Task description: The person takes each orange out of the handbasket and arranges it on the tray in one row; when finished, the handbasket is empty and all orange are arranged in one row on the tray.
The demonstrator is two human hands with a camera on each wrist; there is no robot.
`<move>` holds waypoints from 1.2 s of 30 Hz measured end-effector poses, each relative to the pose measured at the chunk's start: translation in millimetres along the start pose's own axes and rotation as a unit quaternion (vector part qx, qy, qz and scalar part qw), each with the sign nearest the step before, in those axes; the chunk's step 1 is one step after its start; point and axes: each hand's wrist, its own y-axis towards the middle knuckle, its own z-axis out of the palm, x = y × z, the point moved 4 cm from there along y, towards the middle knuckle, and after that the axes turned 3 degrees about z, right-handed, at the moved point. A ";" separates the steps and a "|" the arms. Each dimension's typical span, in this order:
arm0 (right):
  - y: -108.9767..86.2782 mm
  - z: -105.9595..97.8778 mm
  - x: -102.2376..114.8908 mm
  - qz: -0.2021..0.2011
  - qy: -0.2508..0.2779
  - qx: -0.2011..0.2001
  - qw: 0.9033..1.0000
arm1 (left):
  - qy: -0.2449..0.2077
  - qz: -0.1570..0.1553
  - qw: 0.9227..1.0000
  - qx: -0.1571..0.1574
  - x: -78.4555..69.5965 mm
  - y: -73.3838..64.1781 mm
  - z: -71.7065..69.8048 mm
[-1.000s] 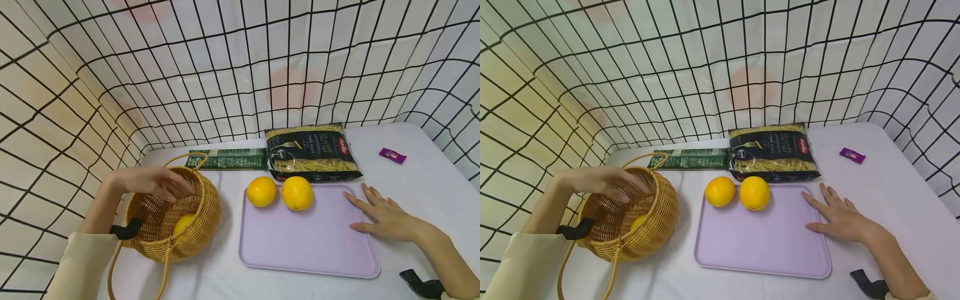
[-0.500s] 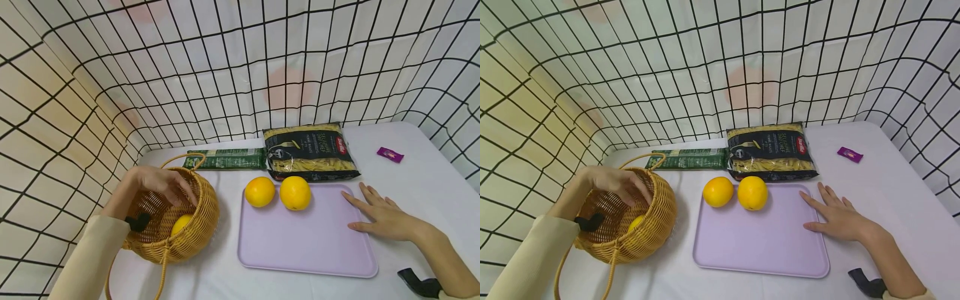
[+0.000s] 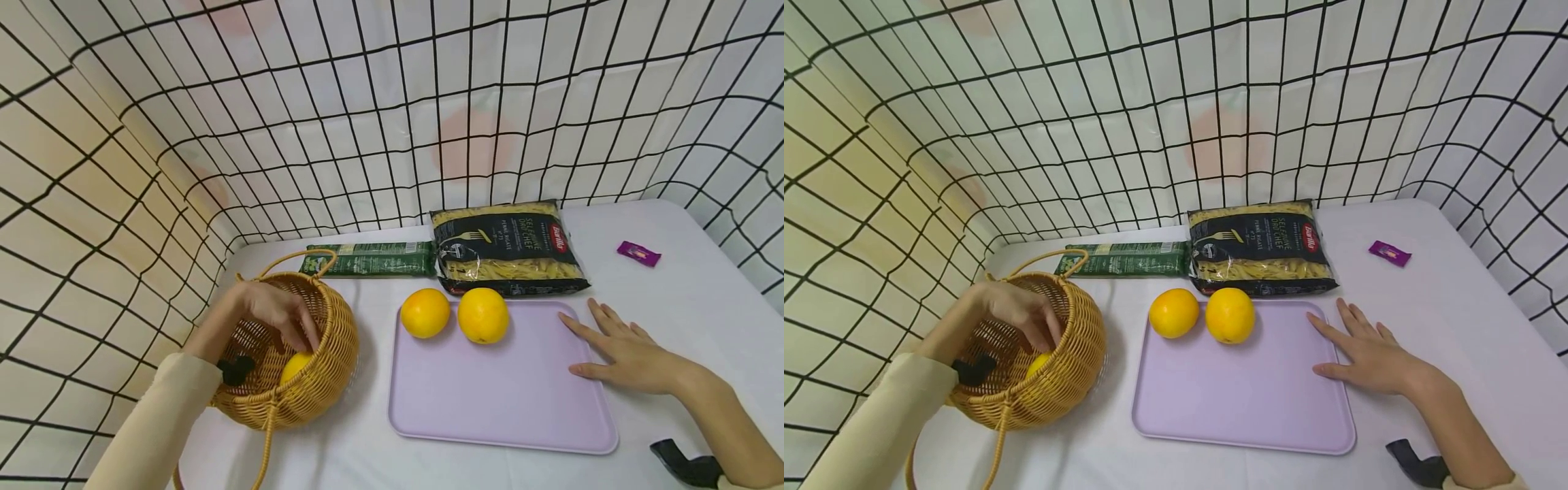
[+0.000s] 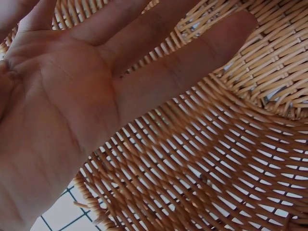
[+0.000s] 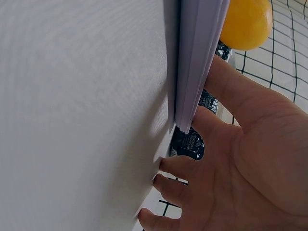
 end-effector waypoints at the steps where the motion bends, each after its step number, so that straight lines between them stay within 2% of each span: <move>1: -0.2 0.0 0.2 -0.001 -0.001 0.000 1.000 | -0.004 -0.003 1.000 -0.001 0.7 0.9 0.6; 6: -0.2 0.4 0.3 0.001 -0.002 0.000 1.000 | 0.003 -0.004 1.000 -0.007 1.8 1.0 1.0; 12: 0.9 0.9 -0.2 0.002 0.003 0.000 1.000 | 0.021 -0.008 1.000 -0.022 1.6 -8.3 -0.9; 21: 2.2 2.9 -2.4 0.002 0.007 0.002 1.000 | 0.003 -0.073 0.995 -0.068 8.9 -22.8 -4.4; 25: 2.7 3.3 -3.2 0.004 0.007 0.003 1.000 | 0.045 -0.100 0.991 -0.077 10.0 -28.0 -6.8; 28: 3.0 3.3 -3.3 0.005 0.010 0.005 1.000 | 0.077 -0.108 0.988 -0.081 10.7 -32.0 -9.2; 30: 3.1 3.2 -3.4 0.004 0.009 0.004 1.000 | 0.077 -0.098 0.989 -0.085 10.9 -32.4 -9.6; 32: 2.9 3.2 -3.4 0.004 0.007 0.004 1.000 | 0.061 -0.073 0.992 -0.080 11.0 -28.5 -8.1; 36: 2.8 3.4 -3.0 0.002 0.005 0.002 1.000 | 0.024 -0.019 0.999 -0.041 9.5 -13.8 -0.3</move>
